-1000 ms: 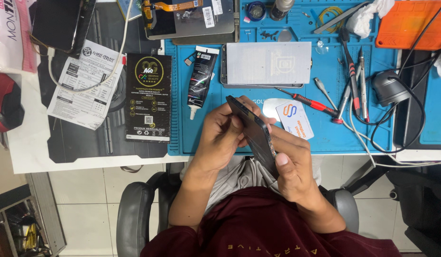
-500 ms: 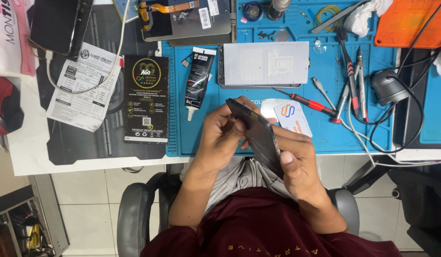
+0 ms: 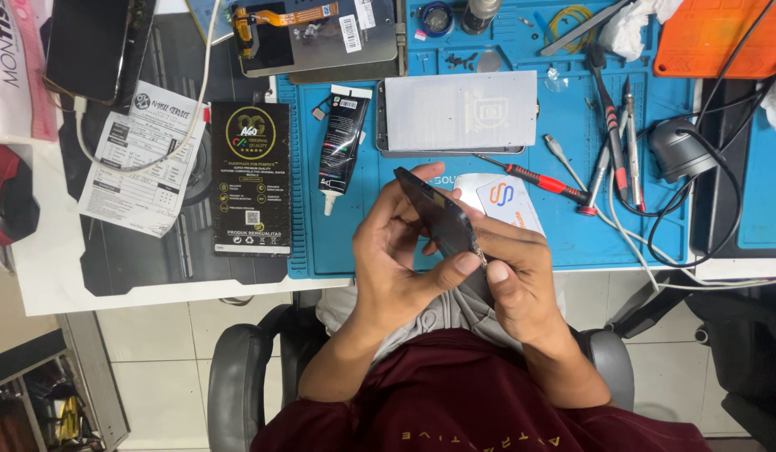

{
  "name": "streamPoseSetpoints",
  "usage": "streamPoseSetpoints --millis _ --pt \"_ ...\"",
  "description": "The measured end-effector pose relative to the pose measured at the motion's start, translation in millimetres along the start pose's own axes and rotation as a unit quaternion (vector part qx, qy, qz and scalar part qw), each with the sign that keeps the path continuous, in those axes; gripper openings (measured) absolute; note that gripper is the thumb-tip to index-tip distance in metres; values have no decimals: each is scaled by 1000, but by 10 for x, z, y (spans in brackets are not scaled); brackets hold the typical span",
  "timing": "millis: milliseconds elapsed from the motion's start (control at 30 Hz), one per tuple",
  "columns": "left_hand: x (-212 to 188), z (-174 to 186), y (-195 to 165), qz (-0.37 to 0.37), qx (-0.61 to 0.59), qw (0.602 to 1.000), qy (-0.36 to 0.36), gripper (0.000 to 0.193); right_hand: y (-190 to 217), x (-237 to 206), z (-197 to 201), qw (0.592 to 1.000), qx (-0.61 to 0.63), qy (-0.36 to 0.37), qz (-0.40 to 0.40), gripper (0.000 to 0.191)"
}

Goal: The person works on a disassembled smartphone at a repair bench, peeling and detaching the battery from the phone chassis by hand, then handling the removed battery and the phone body, and finally pressing a thin strip along the phone edge. The phone back cover and internal components are visible throughout.

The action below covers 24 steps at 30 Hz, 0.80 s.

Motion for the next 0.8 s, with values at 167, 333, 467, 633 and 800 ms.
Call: streamPoseSetpoints --millis 167,333,467,633,800 --pt "14 -88 120 4 10 1000 -10 82 -159 -61 150 1000 -26 -12 5 74" --pt "149 18 472 -12 26 1000 0 80 -451 -92 193 1000 5 -1 -11 75" --pt "157 95 671 -14 21 1000 3 78 -688 -145 173 1000 8 -3 -10 75" --pt "213 193 991 -13 27 1000 -1 79 -963 -239 151 1000 -8 3 -13 77" --pt "125 195 1118 -13 30 999 -6 83 -1069 -371 150 1000 -7 -5 -18 77"
Point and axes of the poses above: each hand's wrist, its own x-axis towards the middle knuckle, its own z-axis out of the back of the hand, y = z × x, the point moved 2 cm from there along x, towards the middle knuckle, and after that the axes turned 8 degrees about z, right-handed, at the moved point
